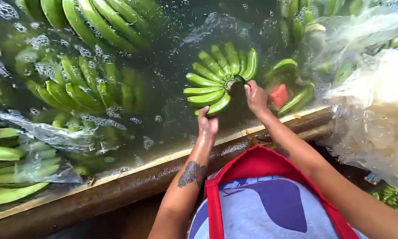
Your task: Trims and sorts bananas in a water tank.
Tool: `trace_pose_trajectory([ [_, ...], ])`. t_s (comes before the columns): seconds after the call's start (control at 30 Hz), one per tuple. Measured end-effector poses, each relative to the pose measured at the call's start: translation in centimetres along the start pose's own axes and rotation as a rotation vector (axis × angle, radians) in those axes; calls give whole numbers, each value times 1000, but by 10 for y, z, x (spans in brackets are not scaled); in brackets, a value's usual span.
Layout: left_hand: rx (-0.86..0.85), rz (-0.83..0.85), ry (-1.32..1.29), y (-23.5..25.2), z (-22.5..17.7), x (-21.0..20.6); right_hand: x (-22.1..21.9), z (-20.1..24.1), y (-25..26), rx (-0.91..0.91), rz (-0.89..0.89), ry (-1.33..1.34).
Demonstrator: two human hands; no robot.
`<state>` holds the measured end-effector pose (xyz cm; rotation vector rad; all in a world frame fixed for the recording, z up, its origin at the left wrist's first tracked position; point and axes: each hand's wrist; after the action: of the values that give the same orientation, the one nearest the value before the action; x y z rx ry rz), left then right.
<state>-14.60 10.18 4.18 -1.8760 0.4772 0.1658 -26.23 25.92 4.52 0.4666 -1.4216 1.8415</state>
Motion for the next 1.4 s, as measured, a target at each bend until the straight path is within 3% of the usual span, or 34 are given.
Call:
trace_pose_trajectory([
  [0.23, -12, -66, -110, -21, 13, -40, 6, 20, 10, -13, -39, -65],
  [0.4, -41, -62, -111, -19, 24, -29, -2, 16, -2, 6, 180, 123],
  [0.5, -49, -70, -115, -22, 29, -28, 1, 15, 1, -19, 129, 61],
  [0.53, -59, -65, -116, -21, 31, -24, -2, 14, -2, -26, 186, 128],
  [0.67, -15, -62, -102, -16, 14, -20, 0, -20, -6, -86, 596, 806],
  [0.8, 19, -98, -131, -20, 11, -22, 2, -4, -13, -63, 485, 719],
  [0.9, 17, -100, -113, -8, 13, -22, 22, 4, -28, -48, 659, 765],
  [0.97, 37, -122, -96, -6, 5, -23, 27, -6, -30, 65, 506, 667],
  [1.07, 87, -184, -131, -13, -7, -32, 18, -22, -11, 131, 98, 192],
  [1.17, 120, -233, -189, -25, -14, -40, 14, 1, 0, 210, -39, -76],
  [1.27, 168, -275, -222, -28, -15, -43, -7, 11, 11, 302, -219, -100],
  [1.33, 189, -293, -253, -26, -12, -40, -23, 16, 6, 236, -182, -30],
  [1.4, 189, -305, -268, -26, -10, -34, -29, 10, -5, 150, 14, 100],
])
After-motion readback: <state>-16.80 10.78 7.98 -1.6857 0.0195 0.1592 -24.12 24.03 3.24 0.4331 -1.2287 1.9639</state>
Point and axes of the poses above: each hand's wrist, its own y-axis towards the middle knuckle, its own x-axis out of the back of the hand, z = x × y, and after that the axes turned 3 degrees about z, right-handed
